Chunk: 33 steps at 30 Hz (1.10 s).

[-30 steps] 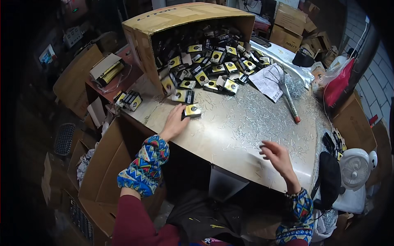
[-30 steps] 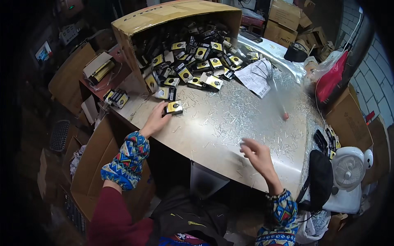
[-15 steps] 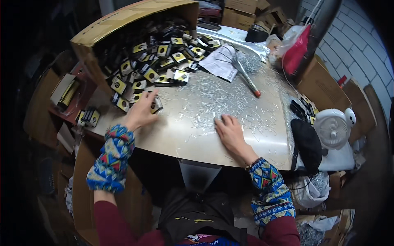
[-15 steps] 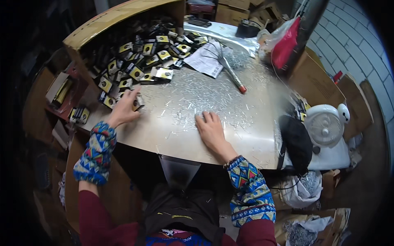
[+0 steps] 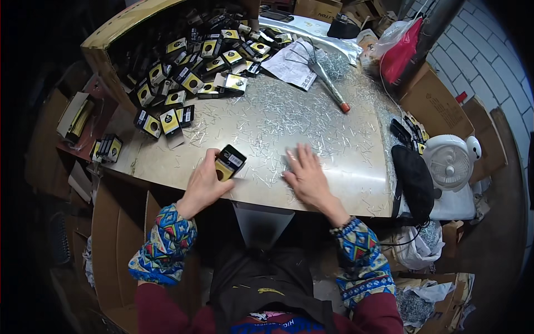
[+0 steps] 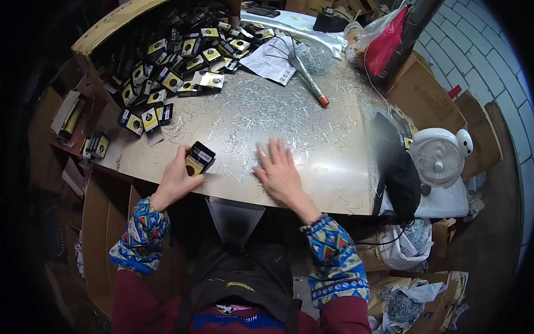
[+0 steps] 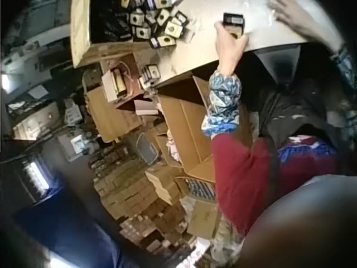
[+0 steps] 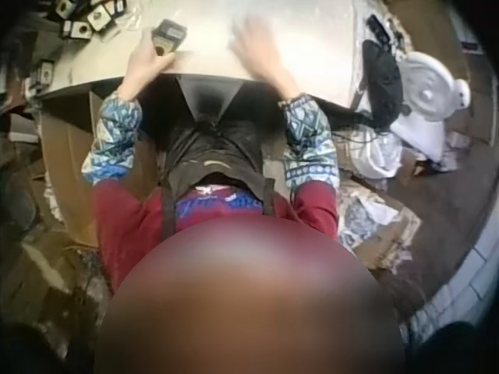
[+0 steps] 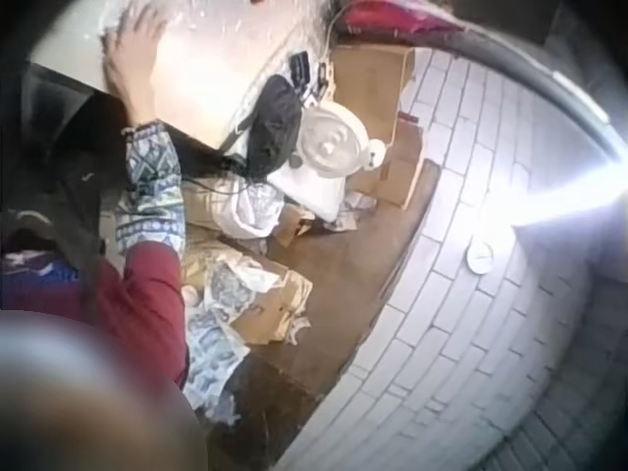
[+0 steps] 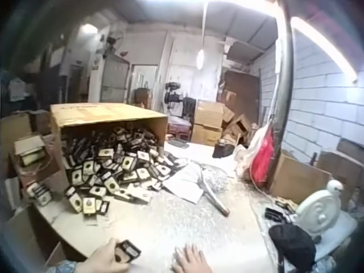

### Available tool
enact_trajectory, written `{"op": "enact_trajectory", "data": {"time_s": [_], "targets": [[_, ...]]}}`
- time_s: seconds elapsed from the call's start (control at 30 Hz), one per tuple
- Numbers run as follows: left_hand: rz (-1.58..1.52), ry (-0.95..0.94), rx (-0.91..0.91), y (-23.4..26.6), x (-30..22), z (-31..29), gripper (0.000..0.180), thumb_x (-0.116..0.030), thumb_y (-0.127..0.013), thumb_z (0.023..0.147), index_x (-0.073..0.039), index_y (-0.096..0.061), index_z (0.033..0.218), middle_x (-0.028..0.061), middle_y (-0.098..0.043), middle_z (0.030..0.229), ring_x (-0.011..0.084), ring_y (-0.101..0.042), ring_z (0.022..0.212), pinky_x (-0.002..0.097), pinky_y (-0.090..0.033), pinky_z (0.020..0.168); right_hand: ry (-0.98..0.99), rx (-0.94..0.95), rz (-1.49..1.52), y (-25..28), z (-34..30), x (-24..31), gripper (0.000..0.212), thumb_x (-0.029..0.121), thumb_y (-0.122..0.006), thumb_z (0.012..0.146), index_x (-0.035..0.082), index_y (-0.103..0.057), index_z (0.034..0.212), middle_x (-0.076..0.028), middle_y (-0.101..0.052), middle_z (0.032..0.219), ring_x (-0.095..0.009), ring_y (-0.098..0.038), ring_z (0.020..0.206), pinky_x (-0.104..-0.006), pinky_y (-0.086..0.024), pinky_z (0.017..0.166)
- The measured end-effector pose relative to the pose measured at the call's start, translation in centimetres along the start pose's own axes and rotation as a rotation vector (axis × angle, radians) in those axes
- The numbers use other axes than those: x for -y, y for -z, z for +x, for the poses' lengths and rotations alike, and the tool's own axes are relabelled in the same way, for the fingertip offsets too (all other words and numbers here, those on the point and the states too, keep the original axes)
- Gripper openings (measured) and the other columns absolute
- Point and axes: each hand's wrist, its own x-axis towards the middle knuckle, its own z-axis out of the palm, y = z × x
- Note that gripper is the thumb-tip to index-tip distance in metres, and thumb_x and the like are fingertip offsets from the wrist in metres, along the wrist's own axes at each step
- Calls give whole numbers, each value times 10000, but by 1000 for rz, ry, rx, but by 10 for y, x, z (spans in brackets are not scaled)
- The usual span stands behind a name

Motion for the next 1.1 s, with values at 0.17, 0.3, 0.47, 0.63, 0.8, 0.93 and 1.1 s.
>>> {"op": "enact_trajectory", "data": {"time_s": [0.17, 0.3, 0.47, 0.63, 0.8, 0.93, 1.1], "targets": [[-820, 101, -30, -20, 14, -44, 661, -96, -673, 855, -34, -311, 1404, 73, -525, 1117, 121, -555, 941, 256, -483, 780, 192, 77, -144, 1, 16, 27, 457, 360, -420, 1013, 186, -439, 1435, -122, -337, 1530, -402, -225, 1431, -516, -177, 1163], [-1343, 350, 34, -28, 34, -106, 483, -283, -470, 956, 0, -431, 1346, 131, -600, 1116, 211, -636, 865, 364, -561, 772, 160, -133, 211, 4, 0, -10, 388, 260, -519, 984, 106, -544, 1339, -171, -452, 1442, -372, -361, 1374, -497, -263, 1133], [-1416, 646, -11, -72, 90, -152, 467, -385, -448, 992, -15, -499, 1271, 147, -657, 1058, 283, -691, 839, 404, -597, 721, -86, -62, 655, 14, -6, -2, 372, 181, -509, 991, 31, -534, 1330, -245, -481, 1393, -352, -392, 1362, -440, -286, 1128], [-1143, 574, 80, -112, 100, -160, 389, -168, -582, 970, -5, -483, 1310, 41, -625, 1083, 94, -597, 987, 233, -489, 850, -45, -178, 17, -4, 13, -2, 481, 321, -491, 989, 52, -469, 1387, -283, -355, 1467, -416, -319, 1381, -479, -235, 1144], [-879, 659, 369, -140, 85, -155, 408, -180, -545, 959, -5, -490, 1324, 48, -610, 1089, 95, -566, 980, 228, -445, 842, 79, -190, -35, -36, 8, 53, 461, 307, -490, 979, 51, -482, 1362, -266, -378, 1451, -408, -336, 1369, -519, -264, 1122], [-981, 692, 386, -152, 69, -163, 329, -157, -549, 942, -33, -524, 1247, 2, -616, 1003, 69, -557, 869, 202, -440, 729, 59, -188, -39, -35, -26, 89, 461, 276, -488, 981, -22, -480, 1332, -304, -378, 1429, -447, -333, 1355, -529, -273, 1109], [-1194, 793, 237, -158, 61, -168, 301, -123, -561, 902, -89, -545, 1201, -45, -609, 923, 24, -482, 711, 156, -329, 554, 69, -89, 19, -17, -65, 117, 443, 182, -543, 953, -34, -473, 1333, -307, -415, 1396, -455, -366, 1331, -507, -321, 1089]]}}
